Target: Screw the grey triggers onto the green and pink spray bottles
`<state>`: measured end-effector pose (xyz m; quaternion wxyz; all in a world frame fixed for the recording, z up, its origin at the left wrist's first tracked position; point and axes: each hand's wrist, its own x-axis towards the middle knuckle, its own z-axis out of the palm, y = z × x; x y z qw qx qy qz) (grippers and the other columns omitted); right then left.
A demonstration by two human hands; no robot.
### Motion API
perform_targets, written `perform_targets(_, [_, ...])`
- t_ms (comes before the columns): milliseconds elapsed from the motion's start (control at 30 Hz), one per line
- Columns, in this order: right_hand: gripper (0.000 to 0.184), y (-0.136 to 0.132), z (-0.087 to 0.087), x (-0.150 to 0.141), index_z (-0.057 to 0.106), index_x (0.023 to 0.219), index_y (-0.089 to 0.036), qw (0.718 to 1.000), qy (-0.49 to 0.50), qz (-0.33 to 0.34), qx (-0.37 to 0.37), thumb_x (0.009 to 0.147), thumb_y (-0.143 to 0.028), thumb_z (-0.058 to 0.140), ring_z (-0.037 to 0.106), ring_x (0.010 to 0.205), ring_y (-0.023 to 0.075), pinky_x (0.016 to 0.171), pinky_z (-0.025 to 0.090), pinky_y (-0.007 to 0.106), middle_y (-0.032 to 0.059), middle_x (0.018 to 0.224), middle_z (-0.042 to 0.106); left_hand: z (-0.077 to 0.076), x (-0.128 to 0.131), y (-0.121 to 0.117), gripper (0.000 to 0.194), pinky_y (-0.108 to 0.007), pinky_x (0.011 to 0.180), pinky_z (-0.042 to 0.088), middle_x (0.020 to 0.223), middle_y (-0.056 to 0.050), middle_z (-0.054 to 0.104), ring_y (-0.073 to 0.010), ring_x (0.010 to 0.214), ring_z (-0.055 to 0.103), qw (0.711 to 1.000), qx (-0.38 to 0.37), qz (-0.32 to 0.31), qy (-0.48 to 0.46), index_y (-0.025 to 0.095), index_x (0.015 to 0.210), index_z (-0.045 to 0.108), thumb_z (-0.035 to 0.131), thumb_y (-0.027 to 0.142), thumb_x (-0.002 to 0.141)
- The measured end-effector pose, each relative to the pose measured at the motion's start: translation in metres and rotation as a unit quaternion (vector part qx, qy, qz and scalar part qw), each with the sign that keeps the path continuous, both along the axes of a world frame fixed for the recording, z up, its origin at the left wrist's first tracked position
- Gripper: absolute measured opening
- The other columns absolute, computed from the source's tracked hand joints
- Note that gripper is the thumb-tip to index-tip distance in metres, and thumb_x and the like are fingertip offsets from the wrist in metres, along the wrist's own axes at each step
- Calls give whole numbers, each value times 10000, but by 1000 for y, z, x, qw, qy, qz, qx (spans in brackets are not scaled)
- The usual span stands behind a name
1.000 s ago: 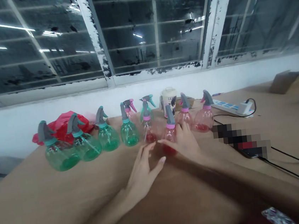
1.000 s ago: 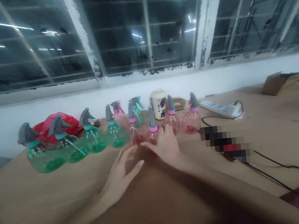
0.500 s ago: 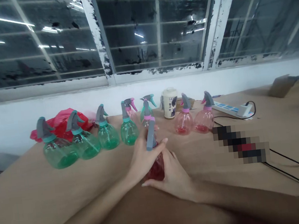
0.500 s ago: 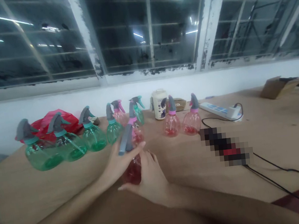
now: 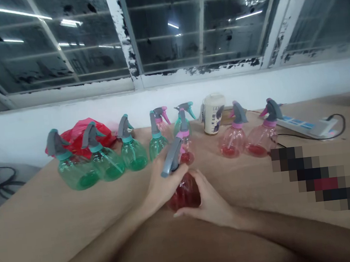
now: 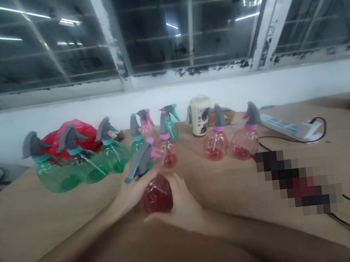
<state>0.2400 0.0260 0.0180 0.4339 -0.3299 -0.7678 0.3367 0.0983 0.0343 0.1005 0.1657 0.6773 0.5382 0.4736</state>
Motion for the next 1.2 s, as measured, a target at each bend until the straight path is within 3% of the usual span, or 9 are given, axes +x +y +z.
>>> perform_targets(200, [859,-4,-2,1,382,1318,-255,998,6,14,-60,611,-447,830,500,1231,308,1025,414,525,107,1314,523,7,-1,-1,113,-266,592,468,733,24,597,-129,614,546,998,-10,-62,9,209,830,564,540,175,726])
perform_targets(333, [825,-4,-1,0,429,1270,-244,999,-6,-5,-41,586,-450,842,514,1213,323,1008,426,536,112,1293,543,10,1,0,105,-256,544,452,676,31,561,-118,559,513,998,-11,-64,7,201,818,563,601,282,763])
perform_targets(500, [826,-3,0,0,454,1249,-243,999,-17,-25,-31,560,-471,850,546,1172,328,974,457,529,105,1249,574,12,6,1,119,-246,547,454,665,17,562,-120,582,520,998,-2,-64,-11,189,686,539,576,264,770])
perform_targets(633, [826,-3,0,1,456,1249,-239,999,-19,-30,-31,559,-468,849,549,1160,336,954,466,537,111,1234,577,9,6,3,61,-262,583,473,677,20,570,-131,606,539,998,9,-66,-10,203,788,577,572,263,776])
perform_targets(833, [806,-1,-1,2,422,1259,-225,999,-23,-28,-24,610,-487,820,541,1158,321,974,446,541,119,1229,567,-4,1,7,134,-283,646,490,736,16,612,-140,659,562,999,18,-39,0,201,883,592,573,241,757])
perform_targets(1033, [865,-1,-2,5,347,1340,-264,999,-30,-18,-23,642,-513,794,491,1230,311,1015,422,538,103,1310,516,0,4,4,322,-286,645,498,764,9,637,-152,680,581,999,-4,-54,-9,215,1040,609,542,166,728])
perform_targets(1200, [837,-1,-2,4,361,1322,-248,999,-28,-16,-17,651,-502,792,499,1211,303,1015,419,518,105,1292,530,-2,3,6,278,-306,693,523,810,-7,668,-166,719,619,997,-16,-72,-35,212,1035,617,583,209,759])
